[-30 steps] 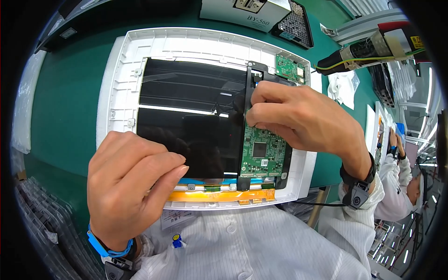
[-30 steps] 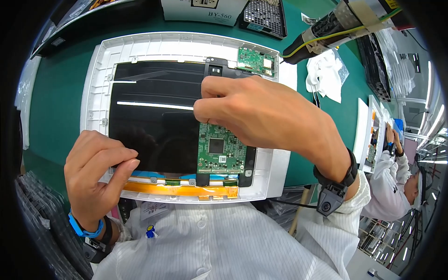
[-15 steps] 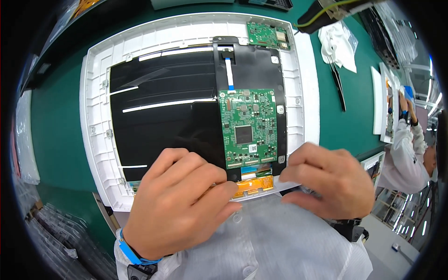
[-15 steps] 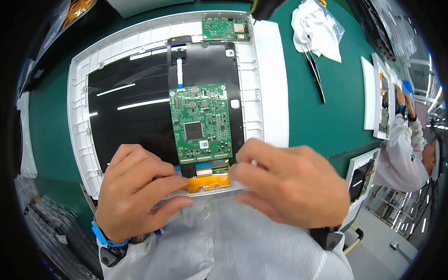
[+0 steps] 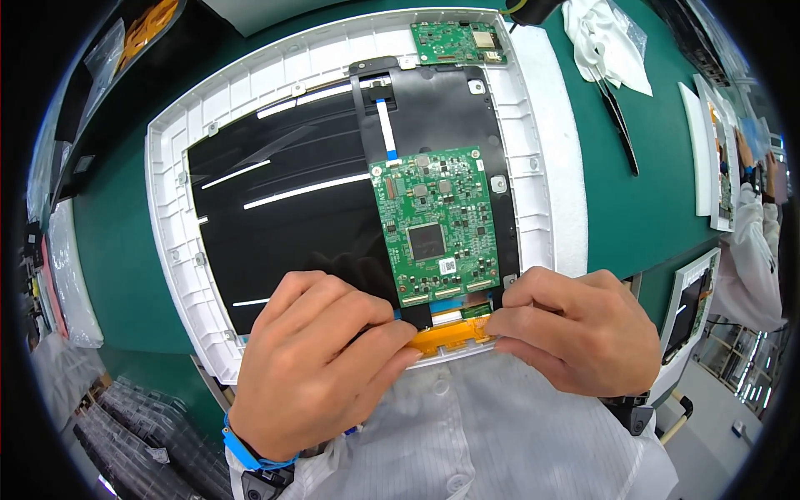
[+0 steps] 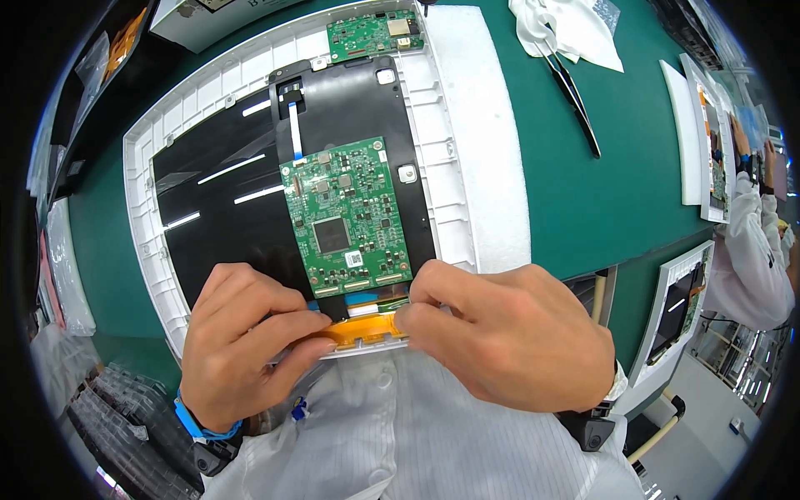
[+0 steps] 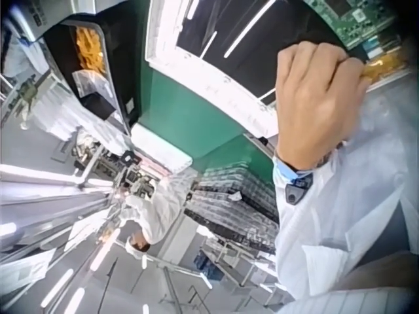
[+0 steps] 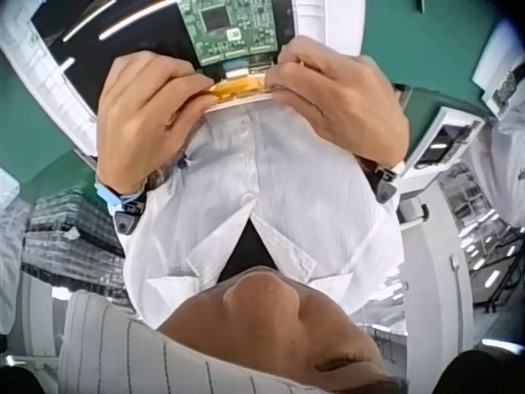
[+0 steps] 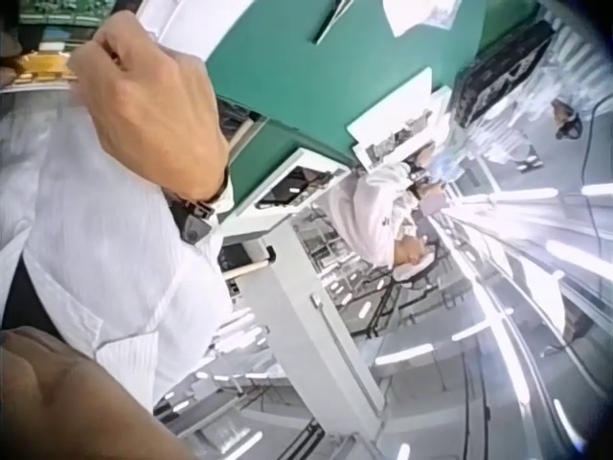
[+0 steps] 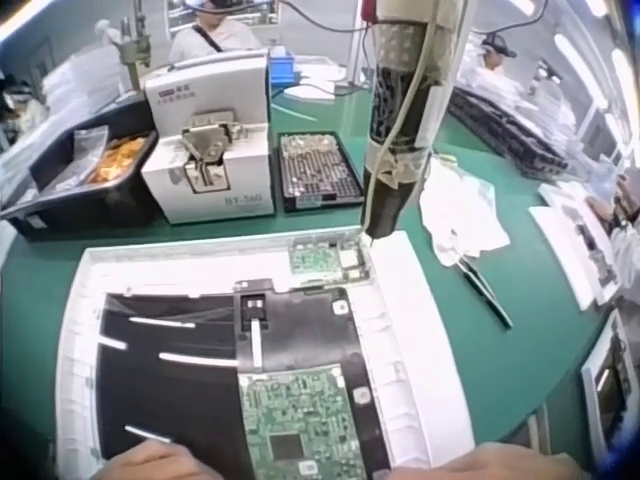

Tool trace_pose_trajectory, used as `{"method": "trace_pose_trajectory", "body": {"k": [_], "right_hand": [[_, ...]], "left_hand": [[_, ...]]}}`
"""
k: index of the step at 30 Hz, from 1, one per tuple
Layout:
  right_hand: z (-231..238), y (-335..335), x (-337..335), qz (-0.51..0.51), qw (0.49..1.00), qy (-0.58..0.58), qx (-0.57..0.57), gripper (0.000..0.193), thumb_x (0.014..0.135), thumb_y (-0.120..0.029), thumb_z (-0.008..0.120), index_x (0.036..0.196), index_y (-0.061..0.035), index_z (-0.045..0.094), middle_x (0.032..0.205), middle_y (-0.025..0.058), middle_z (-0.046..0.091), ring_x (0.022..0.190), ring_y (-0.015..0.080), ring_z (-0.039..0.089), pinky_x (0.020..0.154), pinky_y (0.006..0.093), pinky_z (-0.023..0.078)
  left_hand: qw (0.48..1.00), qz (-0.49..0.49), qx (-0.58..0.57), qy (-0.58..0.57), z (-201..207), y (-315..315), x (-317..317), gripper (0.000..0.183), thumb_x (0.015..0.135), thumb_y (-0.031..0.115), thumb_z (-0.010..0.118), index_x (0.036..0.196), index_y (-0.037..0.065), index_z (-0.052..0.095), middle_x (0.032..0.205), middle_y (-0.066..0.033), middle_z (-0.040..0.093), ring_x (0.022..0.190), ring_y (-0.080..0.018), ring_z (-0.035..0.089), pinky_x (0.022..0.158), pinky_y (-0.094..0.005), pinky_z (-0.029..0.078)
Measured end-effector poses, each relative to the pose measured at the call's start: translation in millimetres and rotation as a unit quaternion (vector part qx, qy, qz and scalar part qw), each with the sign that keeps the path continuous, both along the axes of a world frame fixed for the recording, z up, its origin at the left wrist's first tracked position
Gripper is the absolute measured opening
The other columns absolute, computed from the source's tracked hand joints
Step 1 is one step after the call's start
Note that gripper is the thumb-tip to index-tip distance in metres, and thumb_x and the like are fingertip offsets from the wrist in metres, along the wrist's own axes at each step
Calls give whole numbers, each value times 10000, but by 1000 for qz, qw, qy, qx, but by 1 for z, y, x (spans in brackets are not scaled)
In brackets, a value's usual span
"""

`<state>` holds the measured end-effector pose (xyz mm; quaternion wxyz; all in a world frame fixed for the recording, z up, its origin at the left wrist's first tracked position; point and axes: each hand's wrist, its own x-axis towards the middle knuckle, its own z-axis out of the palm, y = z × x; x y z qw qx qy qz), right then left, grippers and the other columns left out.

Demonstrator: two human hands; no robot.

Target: The person picks up a circuit board and places it onto the back of a screen, then connects ribbon cables to the board by hand.

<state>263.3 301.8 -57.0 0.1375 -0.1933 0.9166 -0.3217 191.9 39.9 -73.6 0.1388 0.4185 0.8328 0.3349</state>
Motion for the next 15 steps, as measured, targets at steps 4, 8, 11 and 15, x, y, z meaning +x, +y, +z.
{"method": "trace_pose_trajectory", "body": {"k": [4, 8, 11, 15], "right_hand": [[-1, 0, 0, 11, 1000, 16, 11, 130, 839, -87, 732, 916, -82, 627, 882, 13, 528, 619, 145, 615, 464, 322, 477], [-3, -2, -4, 29, 999, 42, 15, 143, 829, -93, 729, 889, -77, 600, 854, 22, 498, 632, 138, 621, 457, 329, 471], [-6, -4, -4, 43, 996, 64, 45, 168, 811, -100, 731, 862, -74, 573, 829, 28, 468, 637, 137, 619, 454, 336, 464], [-9, -4, -2, 40, 993, 105, 41, 175, 798, -109, 726, 848, -73, 562, 810, 30, 454, 635, 138, 612, 458, 332, 459]], "left_hand": [[1000, -6, -5, 2, 0, -2, -1, 234, 734, 163, 918, 895, 73, 773, 875, -32, 684, 808, -217, 628, 755, -386, 465], [1000, 1, -5, 10, -1, -5, -1, 239, 738, 177, 921, 906, 80, 780, 878, -27, 689, 813, -211, 632, 749, -387, 466], [1000, 4, -2, 20, 0, -8, -2, 240, 740, 184, 921, 908, 84, 782, 878, -24, 690, 812, -208, 634, 743, -386, 465], [1000, 7, 7, 24, -1, -8, -2, 238, 742, 184, 920, 910, 88, 782, 880, -21, 689, 806, -206, 634, 730, -384, 462]]}}
